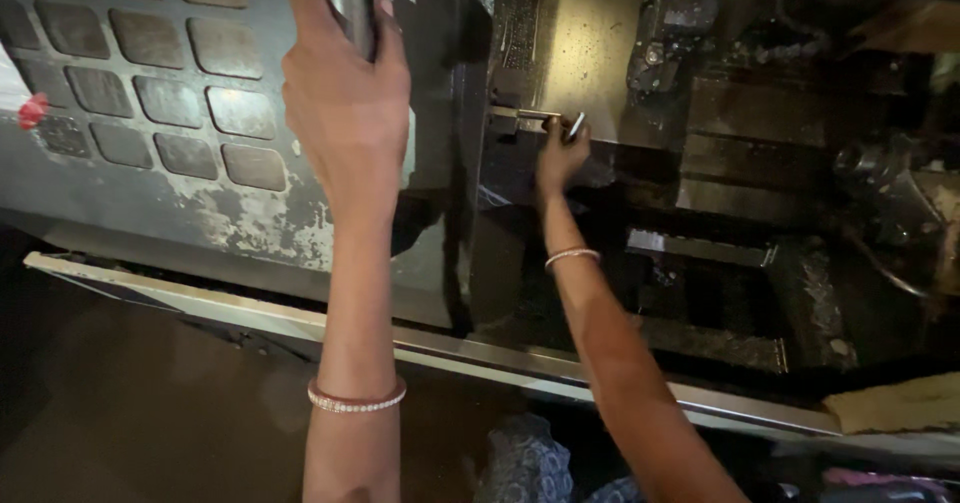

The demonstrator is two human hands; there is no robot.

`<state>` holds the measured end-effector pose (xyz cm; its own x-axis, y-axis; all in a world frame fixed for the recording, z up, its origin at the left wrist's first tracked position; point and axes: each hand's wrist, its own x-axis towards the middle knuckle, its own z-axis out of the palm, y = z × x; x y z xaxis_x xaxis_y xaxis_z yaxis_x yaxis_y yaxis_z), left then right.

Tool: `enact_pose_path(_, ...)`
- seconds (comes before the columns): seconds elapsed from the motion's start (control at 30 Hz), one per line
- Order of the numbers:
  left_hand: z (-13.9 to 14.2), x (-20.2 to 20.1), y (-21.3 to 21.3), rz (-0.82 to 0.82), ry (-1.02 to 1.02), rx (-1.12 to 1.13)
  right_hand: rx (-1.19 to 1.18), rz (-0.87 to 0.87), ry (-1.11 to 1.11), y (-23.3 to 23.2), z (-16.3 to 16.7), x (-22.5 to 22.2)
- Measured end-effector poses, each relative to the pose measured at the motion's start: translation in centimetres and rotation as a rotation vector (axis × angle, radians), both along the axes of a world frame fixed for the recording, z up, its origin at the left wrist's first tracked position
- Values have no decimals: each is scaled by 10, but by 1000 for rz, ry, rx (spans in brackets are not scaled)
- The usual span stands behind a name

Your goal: The person sits on the floor and repeatedly cleans rectangular cavities in a metal mold using a cylindrical metal rod. They open the machine door to insert the rod into internal parts, then close the door and continue cleaning the surface cavities. The person also wipes the rod with a cloth between uses.

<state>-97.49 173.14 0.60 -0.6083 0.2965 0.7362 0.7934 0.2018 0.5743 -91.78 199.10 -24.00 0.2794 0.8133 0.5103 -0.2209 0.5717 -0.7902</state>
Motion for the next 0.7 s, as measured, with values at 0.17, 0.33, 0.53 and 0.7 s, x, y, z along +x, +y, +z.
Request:
enact_pose_path(0.17,-6,4,0,-70,5,91,-120,200,-60,25,-5,27)
enact_pose_path(0.33,-2,5,3,-49,-49,53,-147,353,41,36,-5,28)
enact_pose_path(0.53,7,14,2,-108,-68,67,-161,344,53,41,-2,32)
enact_pose_path(0.7,17,29,8,-160,-103,93,-229,274,-54,40,9,44)
